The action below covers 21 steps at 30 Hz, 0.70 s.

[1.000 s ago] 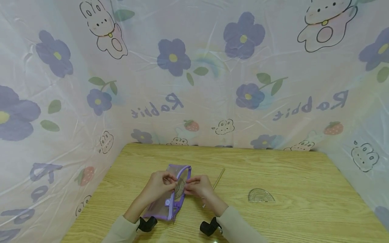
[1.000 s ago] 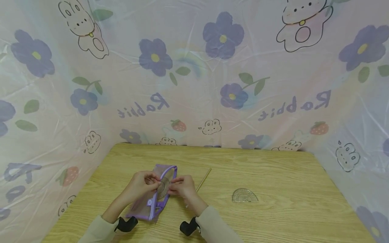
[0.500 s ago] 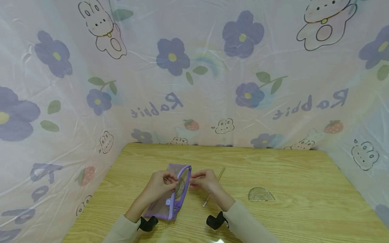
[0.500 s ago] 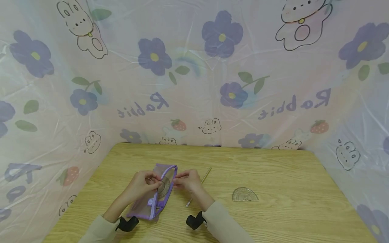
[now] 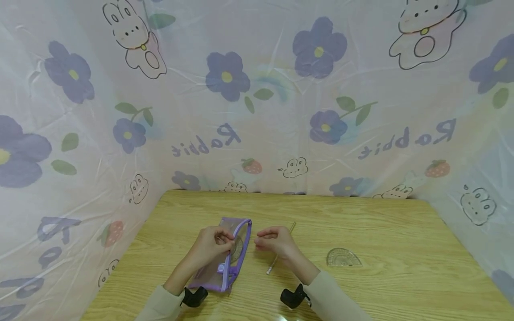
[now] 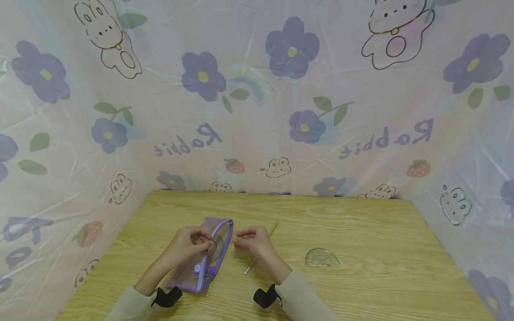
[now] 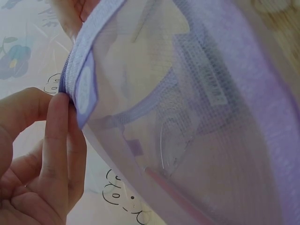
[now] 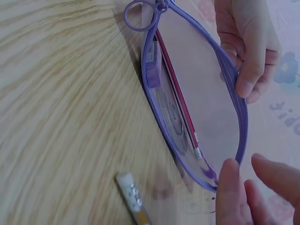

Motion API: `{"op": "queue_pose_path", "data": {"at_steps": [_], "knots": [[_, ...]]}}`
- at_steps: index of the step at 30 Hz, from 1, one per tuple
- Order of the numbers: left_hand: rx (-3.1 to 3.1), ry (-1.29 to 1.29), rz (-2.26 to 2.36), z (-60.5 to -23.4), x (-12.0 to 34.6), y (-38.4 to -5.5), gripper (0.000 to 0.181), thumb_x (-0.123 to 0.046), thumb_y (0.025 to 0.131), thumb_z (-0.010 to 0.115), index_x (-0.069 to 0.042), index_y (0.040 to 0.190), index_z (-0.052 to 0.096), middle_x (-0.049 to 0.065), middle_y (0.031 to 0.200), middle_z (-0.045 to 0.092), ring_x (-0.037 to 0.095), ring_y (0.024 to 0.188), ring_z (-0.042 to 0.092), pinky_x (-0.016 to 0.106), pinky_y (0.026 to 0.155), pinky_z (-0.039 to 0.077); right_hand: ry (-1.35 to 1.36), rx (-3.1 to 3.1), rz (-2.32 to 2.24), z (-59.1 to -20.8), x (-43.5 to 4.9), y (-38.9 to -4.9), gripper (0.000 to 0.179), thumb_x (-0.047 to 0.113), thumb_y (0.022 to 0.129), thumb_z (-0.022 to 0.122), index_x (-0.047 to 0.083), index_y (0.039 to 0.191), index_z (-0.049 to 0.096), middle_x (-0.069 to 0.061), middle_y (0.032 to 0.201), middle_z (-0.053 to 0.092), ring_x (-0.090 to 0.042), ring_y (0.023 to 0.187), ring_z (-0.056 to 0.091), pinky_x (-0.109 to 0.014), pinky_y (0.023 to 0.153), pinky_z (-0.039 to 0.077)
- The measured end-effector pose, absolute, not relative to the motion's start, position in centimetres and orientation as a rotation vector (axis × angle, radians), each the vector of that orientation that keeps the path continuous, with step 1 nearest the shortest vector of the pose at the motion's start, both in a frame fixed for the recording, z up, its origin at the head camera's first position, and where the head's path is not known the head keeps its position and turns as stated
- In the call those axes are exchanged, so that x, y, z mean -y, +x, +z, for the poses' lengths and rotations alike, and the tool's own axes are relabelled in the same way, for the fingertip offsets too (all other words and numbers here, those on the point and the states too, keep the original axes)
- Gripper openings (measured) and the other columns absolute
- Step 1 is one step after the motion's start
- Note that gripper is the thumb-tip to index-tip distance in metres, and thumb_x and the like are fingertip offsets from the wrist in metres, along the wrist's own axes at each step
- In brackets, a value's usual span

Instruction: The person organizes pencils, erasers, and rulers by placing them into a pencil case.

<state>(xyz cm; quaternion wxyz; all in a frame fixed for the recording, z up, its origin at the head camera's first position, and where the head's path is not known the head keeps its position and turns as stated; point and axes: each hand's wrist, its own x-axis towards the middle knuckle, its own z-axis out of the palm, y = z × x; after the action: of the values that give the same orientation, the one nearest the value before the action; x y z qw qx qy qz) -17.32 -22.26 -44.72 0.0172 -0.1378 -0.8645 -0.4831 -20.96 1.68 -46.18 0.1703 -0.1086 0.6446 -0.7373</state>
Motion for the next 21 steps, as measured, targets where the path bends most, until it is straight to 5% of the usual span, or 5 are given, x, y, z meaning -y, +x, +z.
{"op": "queue_pose_path", "data": {"at_steps": [21], "knots": [[2.695,-0.435,-1.502,-44.6,22.1,-17.2,0.004,-0.003,0.089,0.072,-0.002,0.093,0.07,0.002,0.08,0.068,0.016,0.067,0.068,0.027,0.059,0.057,-0.366,-1.893,-2.083,-46.4,-6.0,-20.6,0.037,-0.002,0.088,0.072,-0.022,0.116,0.058,-0.02,0.098,0.071,-0.032,0.089,0.072,-0.044,0.086,0.057]]}}
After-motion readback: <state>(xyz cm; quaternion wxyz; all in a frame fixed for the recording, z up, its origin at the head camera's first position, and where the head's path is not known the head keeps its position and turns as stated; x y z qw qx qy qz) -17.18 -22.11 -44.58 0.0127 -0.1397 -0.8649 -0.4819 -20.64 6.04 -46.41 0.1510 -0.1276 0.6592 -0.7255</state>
